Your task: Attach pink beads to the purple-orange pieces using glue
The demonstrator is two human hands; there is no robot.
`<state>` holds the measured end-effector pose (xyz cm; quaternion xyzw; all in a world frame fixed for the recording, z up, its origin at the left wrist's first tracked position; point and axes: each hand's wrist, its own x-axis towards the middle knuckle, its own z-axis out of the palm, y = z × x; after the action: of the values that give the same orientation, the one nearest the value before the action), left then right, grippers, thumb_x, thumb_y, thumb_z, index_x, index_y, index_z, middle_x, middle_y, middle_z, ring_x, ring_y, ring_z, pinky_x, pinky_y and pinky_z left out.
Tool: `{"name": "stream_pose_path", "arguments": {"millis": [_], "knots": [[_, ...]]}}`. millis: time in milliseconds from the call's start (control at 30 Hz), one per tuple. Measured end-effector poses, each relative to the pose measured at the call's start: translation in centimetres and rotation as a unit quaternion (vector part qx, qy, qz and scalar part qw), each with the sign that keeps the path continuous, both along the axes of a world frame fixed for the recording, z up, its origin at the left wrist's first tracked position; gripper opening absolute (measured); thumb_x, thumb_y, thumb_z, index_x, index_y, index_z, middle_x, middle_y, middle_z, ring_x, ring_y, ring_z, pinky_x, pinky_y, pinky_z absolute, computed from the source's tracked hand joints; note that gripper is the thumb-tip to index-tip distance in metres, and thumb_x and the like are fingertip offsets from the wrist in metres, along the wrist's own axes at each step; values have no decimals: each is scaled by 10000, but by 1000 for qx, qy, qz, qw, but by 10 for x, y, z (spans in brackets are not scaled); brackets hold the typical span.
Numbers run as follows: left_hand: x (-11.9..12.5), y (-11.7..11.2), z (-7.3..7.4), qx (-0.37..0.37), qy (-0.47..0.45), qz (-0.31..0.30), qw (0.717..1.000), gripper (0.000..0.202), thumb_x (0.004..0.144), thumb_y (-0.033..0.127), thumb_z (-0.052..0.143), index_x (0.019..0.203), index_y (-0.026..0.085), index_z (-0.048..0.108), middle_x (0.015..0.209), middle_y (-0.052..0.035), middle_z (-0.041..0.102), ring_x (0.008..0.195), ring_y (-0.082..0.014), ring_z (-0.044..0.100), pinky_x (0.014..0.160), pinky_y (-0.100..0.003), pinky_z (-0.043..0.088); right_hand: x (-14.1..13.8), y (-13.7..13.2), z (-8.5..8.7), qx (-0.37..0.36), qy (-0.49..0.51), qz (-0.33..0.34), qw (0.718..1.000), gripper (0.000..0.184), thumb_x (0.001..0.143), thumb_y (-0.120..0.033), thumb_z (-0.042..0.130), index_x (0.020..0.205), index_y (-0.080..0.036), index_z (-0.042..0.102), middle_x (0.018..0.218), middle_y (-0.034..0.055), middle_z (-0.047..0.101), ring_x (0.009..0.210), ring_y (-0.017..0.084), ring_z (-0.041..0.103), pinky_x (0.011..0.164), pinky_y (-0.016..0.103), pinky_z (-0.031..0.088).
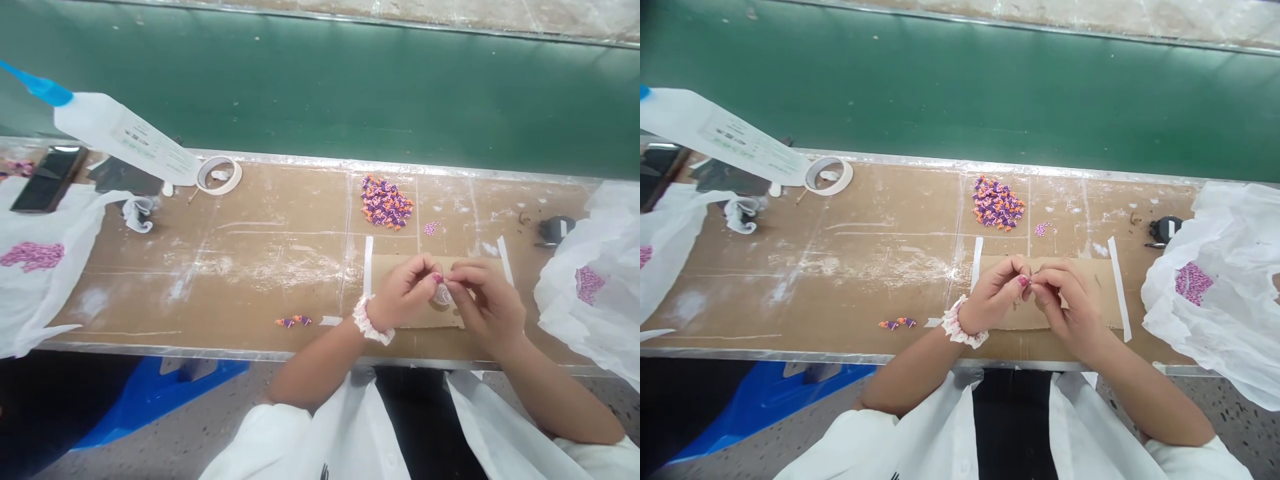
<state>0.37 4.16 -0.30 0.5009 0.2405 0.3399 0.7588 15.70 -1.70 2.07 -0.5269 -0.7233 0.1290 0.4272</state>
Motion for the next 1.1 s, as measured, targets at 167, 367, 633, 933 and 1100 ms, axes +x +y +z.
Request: {"name": "stream_pose_path", "arguments": {"millis": [167,367,633,933,1100], "knots": [[0,-4,-3,57,-7,40,998,230,925,363,508,777,190,471,693,25,492,601,-78,480,605,-220,427,-13,-5,4,42,96,-36,994,327,820,-16,624,1025,-268,588,870,40,616,781,195,615,606,329,513],[1,-5,-6,164,30,63,984,181,940,308,456,798,199,481,728,2,555,661,-105,531,675,-255,442,-22,-1,6,23,130,-31,991,272,821,-12,613,899,-263,543,820,21,614,753,179,627,612,328,543],[2,-4,-8,325,70,136,933,203,958,302,414,780,215,457,715,-14,534,700,-141,497,669,-287,429,-26,1,7,-3,158,-55,986,201,846,-90,620,849,-262,516,788,16,591,691,164,613,530,291,523],[2,-7,-10,372,62,175,910,170,979,264,398,825,219,454,734,-21,544,730,-151,494,679,-292,428,-28,0,9,-13,177,-53,983,240,822,-36,607,881,-258,541,806,14,585,719,154,602,544,268,508],[3,-6,-13,407,85,186,890,146,976,240,398,848,219,466,764,-31,557,744,-157,498,685,-294,432,-26,1,6,-31,190,-37,981,249,820,-17,587,877,-256,545,812,11,572,705,145,581,525,249,482]]}}
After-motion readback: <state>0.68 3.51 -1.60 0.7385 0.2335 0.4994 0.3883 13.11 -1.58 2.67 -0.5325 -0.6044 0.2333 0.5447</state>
